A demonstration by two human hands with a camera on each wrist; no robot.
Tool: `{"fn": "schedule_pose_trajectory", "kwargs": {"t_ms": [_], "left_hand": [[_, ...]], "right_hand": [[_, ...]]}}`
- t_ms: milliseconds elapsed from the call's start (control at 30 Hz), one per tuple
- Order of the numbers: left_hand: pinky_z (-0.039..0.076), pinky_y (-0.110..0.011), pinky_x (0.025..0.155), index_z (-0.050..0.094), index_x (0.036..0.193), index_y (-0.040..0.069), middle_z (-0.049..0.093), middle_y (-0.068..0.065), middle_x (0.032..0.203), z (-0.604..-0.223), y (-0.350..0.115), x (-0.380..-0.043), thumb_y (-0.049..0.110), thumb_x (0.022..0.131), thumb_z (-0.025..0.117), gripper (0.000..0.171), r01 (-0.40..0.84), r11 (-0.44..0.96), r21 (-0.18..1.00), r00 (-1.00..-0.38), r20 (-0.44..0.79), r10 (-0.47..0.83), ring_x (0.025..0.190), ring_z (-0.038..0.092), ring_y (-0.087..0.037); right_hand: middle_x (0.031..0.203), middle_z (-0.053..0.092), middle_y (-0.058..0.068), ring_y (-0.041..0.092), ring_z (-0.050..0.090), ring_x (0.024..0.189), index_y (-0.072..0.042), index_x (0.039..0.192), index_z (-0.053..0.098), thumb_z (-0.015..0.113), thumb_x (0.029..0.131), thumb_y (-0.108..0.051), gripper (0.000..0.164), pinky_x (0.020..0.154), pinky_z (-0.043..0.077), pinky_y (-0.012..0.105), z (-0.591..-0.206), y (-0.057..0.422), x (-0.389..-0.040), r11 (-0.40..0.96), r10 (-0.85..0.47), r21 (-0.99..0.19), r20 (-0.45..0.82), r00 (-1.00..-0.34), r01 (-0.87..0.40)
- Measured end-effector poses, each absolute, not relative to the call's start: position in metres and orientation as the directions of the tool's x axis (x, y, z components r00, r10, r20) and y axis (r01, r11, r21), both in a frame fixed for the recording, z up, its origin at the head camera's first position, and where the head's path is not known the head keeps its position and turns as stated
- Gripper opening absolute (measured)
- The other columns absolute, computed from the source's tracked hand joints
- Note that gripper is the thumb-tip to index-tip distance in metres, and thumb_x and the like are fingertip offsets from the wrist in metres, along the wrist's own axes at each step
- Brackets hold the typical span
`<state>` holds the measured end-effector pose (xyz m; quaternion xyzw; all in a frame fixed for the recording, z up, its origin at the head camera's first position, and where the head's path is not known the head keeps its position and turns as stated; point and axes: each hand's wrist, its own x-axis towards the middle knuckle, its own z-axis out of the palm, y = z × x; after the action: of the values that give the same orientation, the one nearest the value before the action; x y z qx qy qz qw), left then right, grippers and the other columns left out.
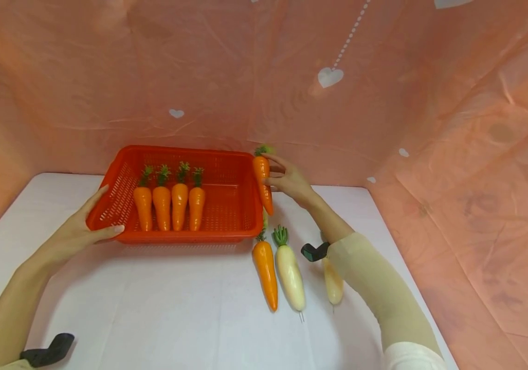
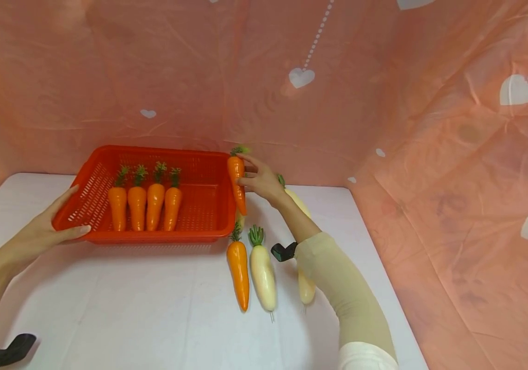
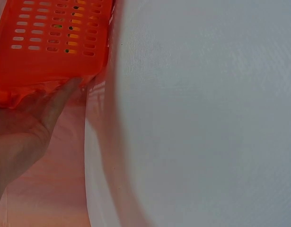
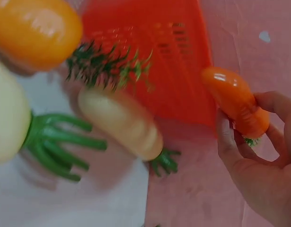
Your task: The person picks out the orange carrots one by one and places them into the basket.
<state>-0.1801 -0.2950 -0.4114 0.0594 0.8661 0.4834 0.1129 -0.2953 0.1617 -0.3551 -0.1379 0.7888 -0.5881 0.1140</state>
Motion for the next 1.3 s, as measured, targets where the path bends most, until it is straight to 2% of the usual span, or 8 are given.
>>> {"fn": "schedule_pose_trajectory", "kwargs": {"t_ms": [133, 267, 300, 367, 533, 767, 1133, 1300], "left_hand": [[0.032, -0.073, 0.102, -0.014, 0.158, 0.026, 0.002, -0.024, 0.164, -0.412, -0.295, -0.180, 0.032, 0.097, 0.063, 0.098, -0.013, 0.530, 0.848, -0.967, -0.146, 0.210, 0.136, 0.021, -0.052], [0.052, -0.039, 0.096, -0.013, 0.159, 0.025, 0.004, -0.024, 0.163, -0.413, -0.297, -0.179, 0.033, 0.097, 0.063, 0.098, -0.014, 0.540, 0.842, -0.966, -0.151, 0.211, 0.136, 0.022, -0.050], [0.052, -0.038, 0.095, -0.013, 0.159, 0.025, 0.005, -0.024, 0.163, -0.413, -0.297, -0.179, 0.033, 0.097, 0.063, 0.098, -0.013, 0.543, 0.840, -0.966, -0.151, 0.210, 0.135, 0.023, -0.050], [0.052, -0.040, 0.096, -0.014, 0.159, 0.024, 0.004, -0.025, 0.163, -0.414, -0.297, -0.179, 0.032, 0.097, 0.063, 0.099, -0.016, 0.539, 0.842, -0.966, -0.152, 0.210, 0.136, 0.022, -0.051], [0.030, -0.074, 0.101, -0.015, 0.158, 0.025, -0.001, -0.025, 0.163, -0.414, -0.297, -0.177, 0.033, 0.097, 0.063, 0.099, -0.025, 0.525, 0.850, -0.967, -0.155, 0.205, 0.137, 0.018, -0.054], [0.028, -0.076, 0.101, -0.015, 0.158, 0.026, -0.002, -0.024, 0.164, -0.415, -0.297, -0.178, 0.032, 0.096, 0.065, 0.101, -0.033, 0.512, 0.859, -0.967, -0.157, 0.199, 0.137, 0.016, -0.054], [0.030, -0.073, 0.102, -0.013, 0.158, 0.030, 0.001, -0.023, 0.164, -0.414, -0.296, -0.179, 0.033, 0.096, 0.064, 0.100, -0.032, 0.502, 0.864, -0.966, -0.156, 0.207, 0.138, 0.018, -0.052], [0.028, -0.075, 0.103, -0.013, 0.158, 0.034, 0.000, -0.023, 0.164, -0.412, -0.298, -0.180, 0.035, 0.096, 0.065, 0.100, -0.039, 0.503, 0.864, -0.965, -0.162, 0.205, 0.138, 0.017, -0.052]], "right_hand": [[0.142, 0.050, 0.018, 0.032, 0.061, 0.116, -0.019, 0.151, 0.044, 0.067, 0.089, -0.001, 0.068, 0.086, 0.058, 0.044, -0.350, 0.148, -0.294, 0.253, -0.376, -0.963, -0.010, -0.927, -0.092], [0.144, 0.047, 0.018, 0.028, 0.063, 0.108, -0.020, 0.151, 0.044, 0.067, 0.089, 0.001, 0.069, 0.078, 0.060, 0.039, -0.349, 0.133, -0.296, 0.242, -0.393, -0.967, -0.020, -0.919, -0.082], [0.143, 0.047, 0.018, 0.027, 0.063, 0.106, -0.020, 0.151, 0.044, 0.067, 0.090, 0.001, 0.069, 0.074, 0.059, 0.036, -0.349, 0.130, -0.296, 0.242, -0.394, -0.967, -0.025, -0.919, -0.077], [0.143, 0.047, 0.018, 0.025, 0.064, 0.098, -0.020, 0.150, 0.045, 0.069, 0.089, 0.001, 0.069, 0.068, 0.058, 0.032, -0.349, 0.121, -0.296, 0.252, -0.388, -0.965, -0.030, -0.921, -0.075], [0.137, 0.052, 0.017, 0.025, 0.065, 0.092, -0.020, 0.149, 0.046, 0.072, 0.089, -0.003, 0.068, 0.073, 0.060, 0.037, -0.348, 0.098, -0.295, 0.330, -0.385, -0.940, -0.048, -0.922, -0.089], [0.132, 0.054, 0.019, 0.028, 0.065, 0.095, -0.018, 0.150, 0.045, 0.074, 0.089, -0.005, 0.069, 0.083, 0.058, 0.047, -0.361, 0.069, -0.297, 0.390, -0.390, -0.918, -0.099, -0.916, -0.067], [0.130, 0.061, 0.015, 0.022, 0.066, 0.086, -0.020, 0.147, 0.049, 0.077, 0.086, -0.006, 0.069, 0.073, 0.060, 0.034, -0.388, 0.042, -0.299, 0.520, -0.298, -0.853, -0.132, -0.945, -0.045], [0.138, 0.059, 0.009, 0.025, 0.063, 0.105, -0.022, 0.145, 0.053, 0.081, 0.084, -0.018, 0.067, 0.091, 0.054, 0.036, -0.393, 0.034, -0.302, 0.658, -0.266, -0.746, -0.107, -0.958, -0.099]]}}
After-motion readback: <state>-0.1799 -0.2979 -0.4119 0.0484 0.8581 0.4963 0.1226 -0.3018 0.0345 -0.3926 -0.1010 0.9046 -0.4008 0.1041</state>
